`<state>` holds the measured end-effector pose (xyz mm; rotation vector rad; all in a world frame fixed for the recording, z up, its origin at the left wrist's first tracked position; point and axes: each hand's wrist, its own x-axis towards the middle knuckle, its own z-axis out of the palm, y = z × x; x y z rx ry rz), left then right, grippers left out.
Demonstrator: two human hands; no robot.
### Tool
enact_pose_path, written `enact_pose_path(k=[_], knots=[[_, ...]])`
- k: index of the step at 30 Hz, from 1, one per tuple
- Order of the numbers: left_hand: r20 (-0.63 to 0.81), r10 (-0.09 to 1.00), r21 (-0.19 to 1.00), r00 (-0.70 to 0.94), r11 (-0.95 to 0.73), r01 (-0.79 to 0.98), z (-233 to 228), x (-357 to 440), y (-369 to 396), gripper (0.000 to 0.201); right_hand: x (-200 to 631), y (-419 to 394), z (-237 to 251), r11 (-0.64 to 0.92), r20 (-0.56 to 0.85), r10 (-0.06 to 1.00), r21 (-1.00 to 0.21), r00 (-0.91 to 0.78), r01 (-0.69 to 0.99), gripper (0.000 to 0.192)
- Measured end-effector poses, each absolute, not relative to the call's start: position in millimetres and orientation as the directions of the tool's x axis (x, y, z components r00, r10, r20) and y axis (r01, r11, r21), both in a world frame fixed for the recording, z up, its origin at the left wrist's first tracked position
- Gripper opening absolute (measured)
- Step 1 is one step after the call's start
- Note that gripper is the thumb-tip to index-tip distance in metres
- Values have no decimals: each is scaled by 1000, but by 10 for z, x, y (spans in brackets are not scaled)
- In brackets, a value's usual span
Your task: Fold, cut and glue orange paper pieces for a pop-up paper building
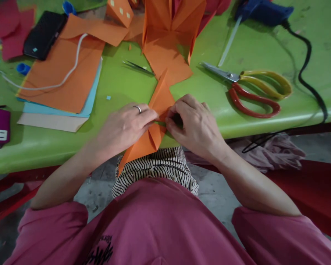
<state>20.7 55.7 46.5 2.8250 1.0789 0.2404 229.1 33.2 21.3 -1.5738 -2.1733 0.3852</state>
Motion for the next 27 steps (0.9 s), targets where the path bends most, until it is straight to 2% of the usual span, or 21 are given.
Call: enact_pose_path(k=[5,10,18,23,27], knots=[[135,544,4,828,-836,549,446,120,483,38,2282,335,230,313,163,950,-443,-268,840,12],[70,504,-98,861,-855,509,461,137,455,38,2286,339,236,340,193,940,-427,-283,838,13],[98,542,-55,835,-834,548,418,181,455,34,2323,348,263,349,174,937,-466,-303,813,13],[109,524,-84,845,-842,533,376,164,441,37,2358,396,305,318,127,947,-498,-296,807,14],[125,524,-95,843,-839,536,370,168,446,37,2401,396,319,315,175,949,-473,-262,823,16]])
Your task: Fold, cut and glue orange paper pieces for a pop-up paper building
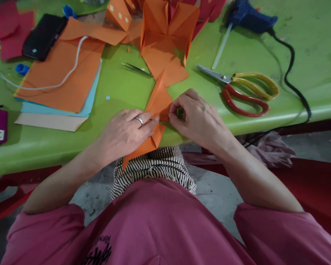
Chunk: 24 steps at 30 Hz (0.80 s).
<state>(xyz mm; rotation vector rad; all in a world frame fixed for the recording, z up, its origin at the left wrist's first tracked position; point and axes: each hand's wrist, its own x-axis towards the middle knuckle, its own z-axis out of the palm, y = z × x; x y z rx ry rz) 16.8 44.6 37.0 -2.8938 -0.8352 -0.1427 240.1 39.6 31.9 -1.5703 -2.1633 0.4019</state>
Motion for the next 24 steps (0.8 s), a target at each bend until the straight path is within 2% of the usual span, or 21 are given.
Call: enact_pose_path(k=[3,8,16,20,24], knots=[[121,522,-95,845,-841,533,379,175,455,35,2425,324,288,401,268,913,-469,-306,787,26],[108,531,-75,840,-838,540,393,175,447,36,2426,171,143,547,356,825,-304,-439,780,34],[107,572,-59,813,-813,579,386,179,386,40,2379,18,118,496,339,823,-36,-456,868,37],[103,593,-33,799,-801,598,379,184,360,40,2413,-27,91,488,329,830,-36,-451,872,41],[151,584,-47,798,-802,596,336,183,348,40,2454,-58,59,455,388,822,-5,-418,891,41]])
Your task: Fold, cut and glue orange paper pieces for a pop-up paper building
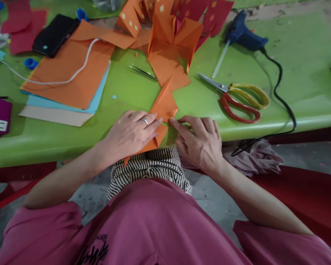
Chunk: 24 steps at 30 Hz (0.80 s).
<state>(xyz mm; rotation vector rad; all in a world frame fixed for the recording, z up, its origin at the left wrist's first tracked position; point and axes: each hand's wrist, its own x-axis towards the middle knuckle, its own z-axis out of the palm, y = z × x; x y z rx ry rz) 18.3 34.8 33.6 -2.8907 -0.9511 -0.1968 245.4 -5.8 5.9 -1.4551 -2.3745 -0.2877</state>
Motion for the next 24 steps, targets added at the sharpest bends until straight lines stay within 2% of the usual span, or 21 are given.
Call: enact_pose_path(k=[5,10,13,15,19,24], knots=[[201,537,-27,819,-833,552,264,131,474,40,2414,-80,69,488,427,786,14,-446,873,31],[212,490,56,845,-870,490,363,51,593,44,2425,1,113,538,456,760,-41,-463,842,36],[252,556,53,792,-825,562,459,77,438,53,2488,124,157,537,447,768,-58,-459,842,36],[272,598,10,754,-785,619,480,136,261,57,2527,196,175,532,445,771,-59,-455,844,35],[248,574,-112,781,-783,611,417,283,2,47,2579,241,153,553,430,765,-55,-480,831,34],[172,660,-89,731,-729,679,333,416,60,77,2624,197,85,569,411,754,-20,-512,822,36]])
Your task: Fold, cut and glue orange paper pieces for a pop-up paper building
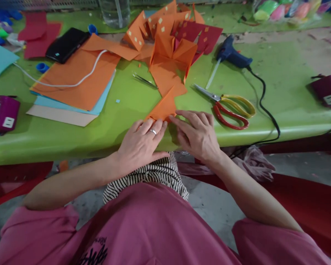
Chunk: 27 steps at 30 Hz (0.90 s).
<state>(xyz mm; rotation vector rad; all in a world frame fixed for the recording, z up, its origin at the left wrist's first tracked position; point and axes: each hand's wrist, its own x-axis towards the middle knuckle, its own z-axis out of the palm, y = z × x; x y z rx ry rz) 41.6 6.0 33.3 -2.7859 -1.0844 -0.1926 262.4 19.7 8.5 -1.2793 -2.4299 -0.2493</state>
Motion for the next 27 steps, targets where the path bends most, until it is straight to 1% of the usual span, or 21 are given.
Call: enact_pose_path(k=[3,8,10,13,16,18,21,22,24,26,27], knots=[[169,662,-59,730,-732,678,311,460,129,87,2642,204,50,593,404,740,-15,-537,805,37],[174,660,-14,731,-740,672,283,472,159,93,2636,206,29,610,410,731,-35,-546,791,37],[179,655,-28,734,-742,669,274,470,161,92,2641,192,43,577,408,750,-18,-521,816,37],[184,650,-54,737,-742,668,264,477,159,92,2685,181,67,466,402,804,33,-438,884,36],[179,650,-62,738,-742,668,261,484,153,93,2730,189,76,380,380,849,41,-366,924,36],[180,652,-61,737,-740,670,264,483,148,94,2728,193,75,371,366,860,29,-355,928,37],[175,654,-55,736,-740,671,270,478,137,94,2702,192,71,429,343,847,10,-406,903,37],[171,656,-53,735,-739,671,271,479,134,94,2700,192,69,437,335,847,2,-413,899,37],[163,661,-52,732,-735,676,273,485,131,88,2718,195,64,397,328,870,-19,-369,918,38],[147,668,-49,730,-732,680,282,487,148,76,2752,198,66,342,337,890,-46,-307,939,38],[138,666,-43,733,-735,676,293,480,168,69,2768,198,72,340,342,890,-62,-300,938,38]])
